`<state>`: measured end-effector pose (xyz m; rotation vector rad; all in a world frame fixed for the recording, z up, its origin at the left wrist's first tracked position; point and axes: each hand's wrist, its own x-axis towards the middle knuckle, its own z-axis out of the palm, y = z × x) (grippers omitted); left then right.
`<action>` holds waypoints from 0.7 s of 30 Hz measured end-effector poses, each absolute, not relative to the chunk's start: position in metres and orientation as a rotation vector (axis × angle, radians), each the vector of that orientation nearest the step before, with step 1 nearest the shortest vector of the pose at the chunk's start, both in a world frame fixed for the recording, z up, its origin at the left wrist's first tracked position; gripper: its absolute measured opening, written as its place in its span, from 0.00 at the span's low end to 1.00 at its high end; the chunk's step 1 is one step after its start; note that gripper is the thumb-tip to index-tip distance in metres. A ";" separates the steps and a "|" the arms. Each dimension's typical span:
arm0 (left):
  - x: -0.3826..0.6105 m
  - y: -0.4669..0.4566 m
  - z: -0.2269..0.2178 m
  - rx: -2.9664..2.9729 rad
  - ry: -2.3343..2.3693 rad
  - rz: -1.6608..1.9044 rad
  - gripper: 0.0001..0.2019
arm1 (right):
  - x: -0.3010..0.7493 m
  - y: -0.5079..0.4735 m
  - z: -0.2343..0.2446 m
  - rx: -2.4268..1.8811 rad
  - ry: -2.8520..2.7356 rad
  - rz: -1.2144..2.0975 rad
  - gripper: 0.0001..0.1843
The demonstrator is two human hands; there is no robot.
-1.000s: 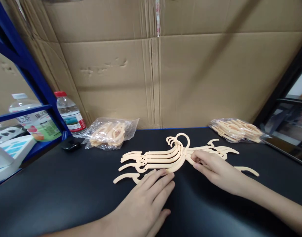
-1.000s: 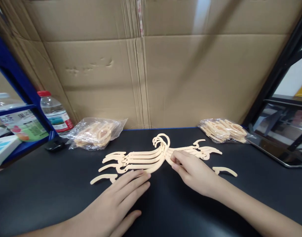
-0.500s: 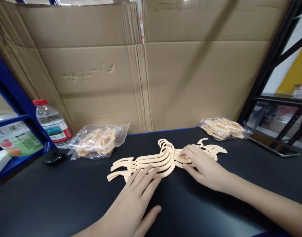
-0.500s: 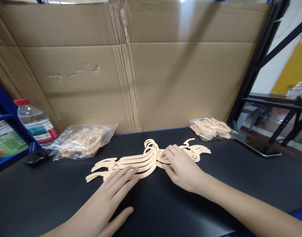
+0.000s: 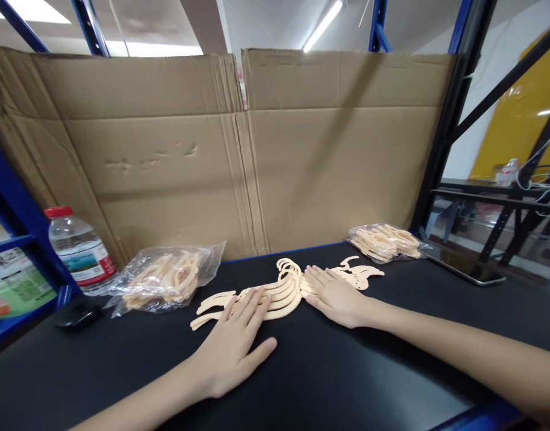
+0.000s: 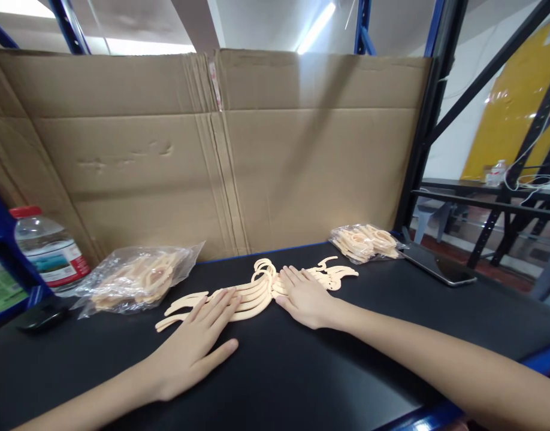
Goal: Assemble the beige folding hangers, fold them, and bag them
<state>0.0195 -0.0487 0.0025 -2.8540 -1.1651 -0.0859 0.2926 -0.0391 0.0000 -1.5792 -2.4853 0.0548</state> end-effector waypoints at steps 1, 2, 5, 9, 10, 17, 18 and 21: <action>0.021 -0.043 0.005 -2.865 -1.191 -0.064 0.34 | 0.293 -0.033 -0.001 -1.588 -2.480 0.059 0.38; 0.022 -0.037 0.008 -2.867 -1.219 -0.050 0.34 | 0.293 -0.027 -0.001 -1.593 -2.479 0.063 0.38; 0.026 -0.023 0.012 -2.863 -1.270 -0.031 0.35 | 0.293 -0.009 -0.004 -1.580 -2.490 0.059 0.38; 0.026 -0.013 0.011 -2.843 -1.285 -0.094 0.35 | 0.291 0.009 -0.006 -1.553 -2.487 0.030 0.38; 0.025 -0.012 0.011 -2.842 -1.278 -0.116 0.35 | 0.291 0.010 -0.006 -1.542 -2.483 0.020 0.38; 0.020 -0.016 0.008 -2.816 -1.198 -0.317 0.31 | 0.293 -0.005 -0.003 -1.413 -2.356 -0.150 0.33; 0.019 -0.017 0.008 -2.802 -1.165 -0.372 0.29 | 0.295 -0.007 -0.003 -1.393 -2.328 -0.184 0.30; 0.018 -0.022 0.008 -2.771 -1.027 -0.513 0.22 | 0.308 -0.008 0.000 -1.359 -2.247 -0.268 0.23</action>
